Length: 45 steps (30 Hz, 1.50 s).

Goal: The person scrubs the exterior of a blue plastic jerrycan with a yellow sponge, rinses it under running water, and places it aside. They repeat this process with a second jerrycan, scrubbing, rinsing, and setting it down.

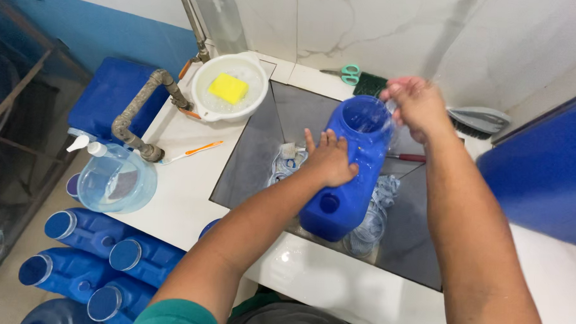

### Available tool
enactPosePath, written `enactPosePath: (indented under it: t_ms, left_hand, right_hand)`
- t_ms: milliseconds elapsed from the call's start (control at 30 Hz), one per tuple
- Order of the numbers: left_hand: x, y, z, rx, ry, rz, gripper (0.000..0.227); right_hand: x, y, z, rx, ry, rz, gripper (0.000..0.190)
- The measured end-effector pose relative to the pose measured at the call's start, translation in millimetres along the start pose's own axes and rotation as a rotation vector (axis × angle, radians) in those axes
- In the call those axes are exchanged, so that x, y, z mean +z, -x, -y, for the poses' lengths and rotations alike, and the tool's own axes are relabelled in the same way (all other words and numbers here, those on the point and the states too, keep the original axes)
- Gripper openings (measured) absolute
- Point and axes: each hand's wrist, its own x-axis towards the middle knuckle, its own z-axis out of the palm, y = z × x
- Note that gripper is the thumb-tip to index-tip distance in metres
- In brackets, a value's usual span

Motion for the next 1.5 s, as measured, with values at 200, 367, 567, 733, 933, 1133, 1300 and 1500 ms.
enactPosePath:
  t_ms: [200,367,567,733,933,1133,1300,1500]
  left_hand:
    - [17,1,-16,0.079,0.139,-0.045,0.081]
    - [39,-11,-24,0.132,0.117,-0.110,0.088]
    - [48,18,-33,0.191,0.133,-0.082,0.092]
    - [27,37,-31,0.109,0.242,0.007,0.090]
    - [34,-12,8,0.035,0.422,-0.030,0.077]
    - [96,-53,106,-0.175,1.411,-0.320,0.044]
    - [103,-37,217,-0.026,1.062,-0.473,0.043]
    - [-14,63,231,0.154,2.158,0.126,0.105]
  right_hand:
    - [30,16,-32,0.001,1.005,0.152,0.056]
    - [36,-11,-80,0.223,1.036,0.562,0.055]
    - [54,-68,-132,0.582,0.192,0.215,0.041]
    - [63,-58,-126,0.437,0.577,-0.306,0.050]
    - [54,-14,-65,0.152,1.423,0.544,0.066]
    - [46,45,-16,0.254,1.322,0.378,0.086]
    - [7,55,100,-0.170,1.436,0.001,0.093]
    - [-70,71,214,-0.636,0.505,-0.293,0.058]
